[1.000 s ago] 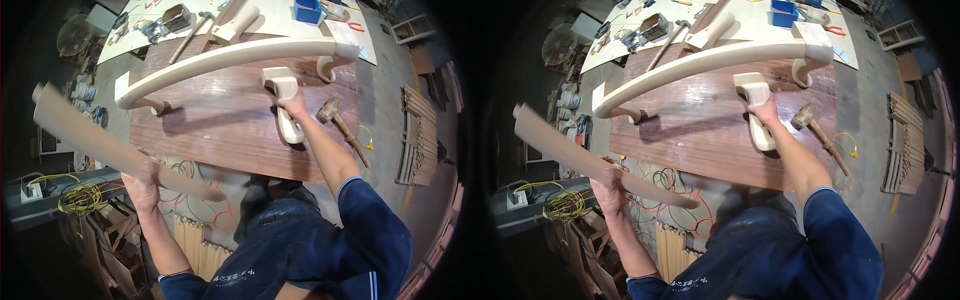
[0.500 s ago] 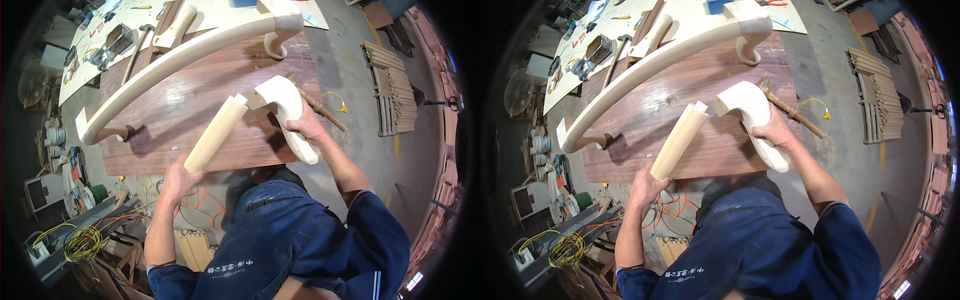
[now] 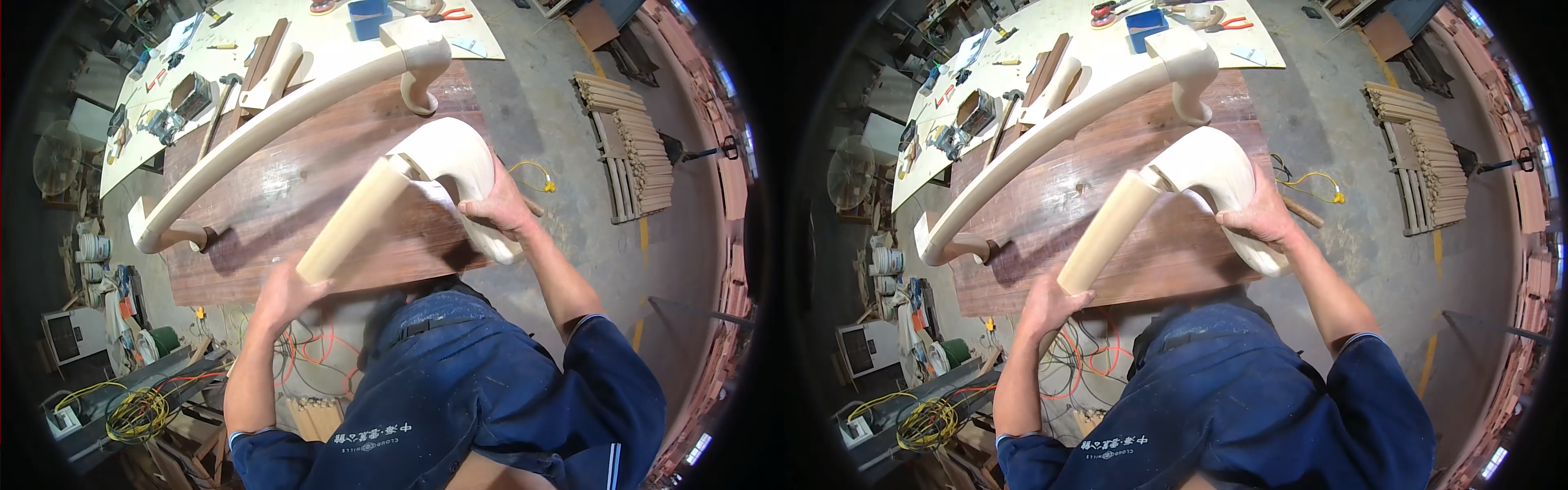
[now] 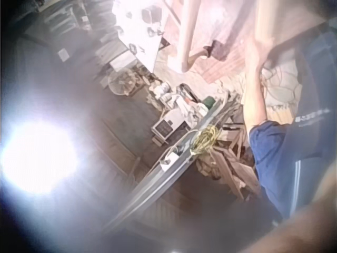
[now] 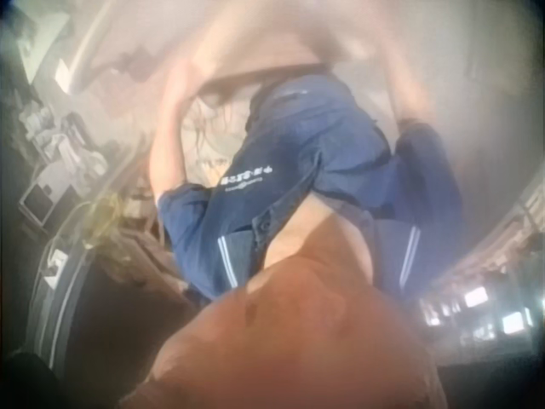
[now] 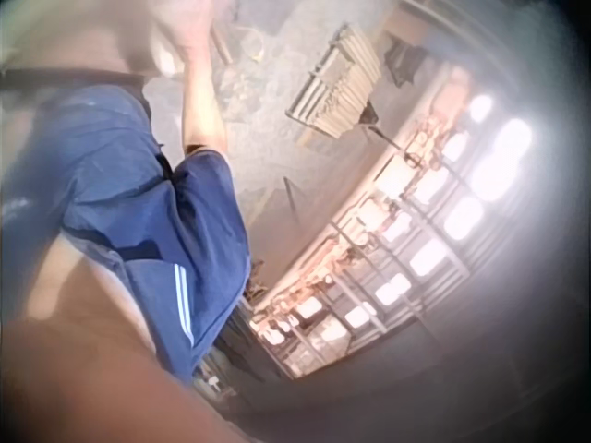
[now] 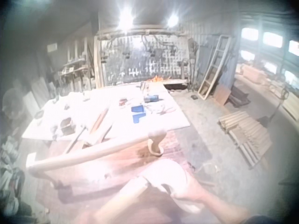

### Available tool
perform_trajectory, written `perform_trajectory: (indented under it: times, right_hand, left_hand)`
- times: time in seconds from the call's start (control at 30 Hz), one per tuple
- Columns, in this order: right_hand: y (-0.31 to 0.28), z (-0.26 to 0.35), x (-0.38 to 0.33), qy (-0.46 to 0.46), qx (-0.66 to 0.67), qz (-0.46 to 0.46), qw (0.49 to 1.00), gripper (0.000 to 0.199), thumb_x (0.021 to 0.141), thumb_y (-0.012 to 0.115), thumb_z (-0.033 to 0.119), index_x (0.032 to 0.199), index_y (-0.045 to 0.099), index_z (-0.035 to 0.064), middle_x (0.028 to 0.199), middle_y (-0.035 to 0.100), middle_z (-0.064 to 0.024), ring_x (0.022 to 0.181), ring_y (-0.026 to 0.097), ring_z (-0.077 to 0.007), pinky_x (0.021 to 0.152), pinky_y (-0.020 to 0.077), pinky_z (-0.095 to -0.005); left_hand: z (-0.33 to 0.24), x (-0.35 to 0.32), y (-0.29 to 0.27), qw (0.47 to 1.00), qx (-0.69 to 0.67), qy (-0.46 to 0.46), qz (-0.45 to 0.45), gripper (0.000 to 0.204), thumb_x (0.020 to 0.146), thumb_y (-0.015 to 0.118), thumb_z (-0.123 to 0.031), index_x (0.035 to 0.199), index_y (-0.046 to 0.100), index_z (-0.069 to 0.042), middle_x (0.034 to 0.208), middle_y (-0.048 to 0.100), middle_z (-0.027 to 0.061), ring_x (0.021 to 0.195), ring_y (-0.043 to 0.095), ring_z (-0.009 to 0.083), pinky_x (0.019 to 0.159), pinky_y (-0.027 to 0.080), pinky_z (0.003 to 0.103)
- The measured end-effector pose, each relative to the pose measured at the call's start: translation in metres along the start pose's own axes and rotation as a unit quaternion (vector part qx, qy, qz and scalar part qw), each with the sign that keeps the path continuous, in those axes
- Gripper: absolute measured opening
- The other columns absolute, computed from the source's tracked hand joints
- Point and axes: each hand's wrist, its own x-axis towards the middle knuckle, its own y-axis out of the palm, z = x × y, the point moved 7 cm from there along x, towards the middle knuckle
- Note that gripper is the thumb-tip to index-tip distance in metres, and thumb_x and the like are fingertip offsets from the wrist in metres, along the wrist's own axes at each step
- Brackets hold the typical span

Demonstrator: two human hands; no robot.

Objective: The person joins wooden chair legs and arm components by hand and using a wooden mallet to secure the tenon joints at a workbench and near a stack of lumber.

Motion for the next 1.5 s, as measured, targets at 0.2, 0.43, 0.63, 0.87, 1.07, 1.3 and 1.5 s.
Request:
perform_trajectory:
  times: [0.2, 0.43, 0.63, 0.87, 1.07, 1.3, 1.5]
  right_hand:
    - [-0.012, 0.017, -0.011, 0.002, 0.051, -0.018, 0.999, 0.103, 0.061, 0.089, 0.015, 0.152, 0.042, 0.006, 0.134, 0.058, -0.0066, 0.125, 0.055, -0.0197, 0.111, 0.043, -0.0365]
    - [-0.028, 0.011, -0.021, -0.002, 0.039, -0.058, 0.998, 0.092, 0.062, 0.084, 0.015, 0.145, 0.046, 0.0037, 0.131, 0.058, -0.0061, 0.121, 0.056, -0.0188, 0.109, 0.0432, -0.0352]
    - [-0.047, -0.043, -0.044, 0.076, -0.028, -0.092, 0.992, 0.097, 0.061, 0.083, 0.02, 0.149, 0.044, 0.0028, 0.132, 0.057, -0.0074, 0.122, 0.055, -0.0203, 0.107, 0.0434, -0.0341]
    - [-0.028, -0.069, -0.057, 0.117, -0.029, -0.058, 0.991, 0.097, 0.063, 0.081, 0.017, 0.151, 0.043, 0.0023, 0.136, 0.056, -0.0091, 0.126, 0.052, -0.0222, 0.111, 0.0406, -0.0362]
    - [-0.023, -0.062, -0.061, 0.109, 0.083, -0.085, 0.987, 0.099, 0.065, 0.087, 0.025, 0.151, 0.044, 0.0033, 0.136, 0.058, -0.0085, 0.125, 0.055, -0.0204, 0.11, 0.0421, -0.0356]
    - [-0.031, -0.039, -0.052, 0.132, 0.284, -0.029, 0.949, 0.09, 0.07, 0.087, 0.036, 0.144, 0.05, 0.0011, 0.124, 0.067, -0.0144, 0.109, 0.068, -0.0246, 0.09, 0.0592, -0.0389]
    - [-0.02, 0.01, -0.045, 0.054, 0.301, -0.02, 0.952, 0.088, 0.072, 0.085, 0.037, 0.144, 0.05, -0.0001, 0.124, 0.067, -0.0149, 0.108, 0.067, -0.0267, 0.093, 0.0573, -0.0393]
  left_hand:
    - [-0.023, -0.048, -0.123, 0.937, -0.119, 0.02, -0.328, 0.024, 0.081, 0.074, -0.02, 0.092, 0.069, 0.0, 0.082, 0.069, 0.0056, 0.072, 0.063, 0.0136, 0.067, 0.052, 0.033]
    - [0.115, -0.088, -0.182, 0.701, -0.513, 0.058, -0.492, 0.058, 0.104, 0.063, -0.04, 0.14, 0.047, 0.002, 0.122, 0.062, 0.016, 0.108, 0.064, 0.0289, 0.099, 0.055, 0.049]
    - [0.323, 0.009, 0.016, 0.518, -0.694, -0.161, -0.475, 0.072, 0.106, 0.054, -0.048, 0.155, 0.032, 0.0, 0.152, 0.047, 0.0222, 0.141, 0.047, 0.0395, 0.117, 0.042, 0.059]
    - [0.387, 0.044, 0.113, 0.541, -0.703, -0.229, -0.401, 0.068, 0.106, 0.05, -0.054, 0.147, 0.041, -0.001, 0.145, 0.054, 0.0178, 0.131, 0.057, 0.034, 0.107, 0.051, 0.055]
    - [0.338, 0.03, 0.077, 0.905, -0.185, -0.336, -0.186, 0.055, 0.097, 0.067, -0.049, 0.091, 0.067, 0.006, 0.065, 0.065, 0.0172, 0.051, 0.063, 0.0296, 0.052, 0.051, 0.042]
    - [0.129, 0.129, 0.096, 0.943, 0.265, 0.005, -0.203, 0.06, 0.075, 0.085, -0.037, 0.114, 0.063, 0.002, 0.115, 0.064, 0.0234, 0.11, 0.062, 0.0418, 0.097, 0.051, 0.048]
    - [0.114, 0.159, 0.099, 0.946, 0.292, 0.113, -0.083, 0.057, 0.074, 0.082, -0.023, 0.12, 0.057, -0.001, 0.113, 0.061, 0.0204, 0.107, 0.061, 0.0427, 0.092, 0.052, 0.051]
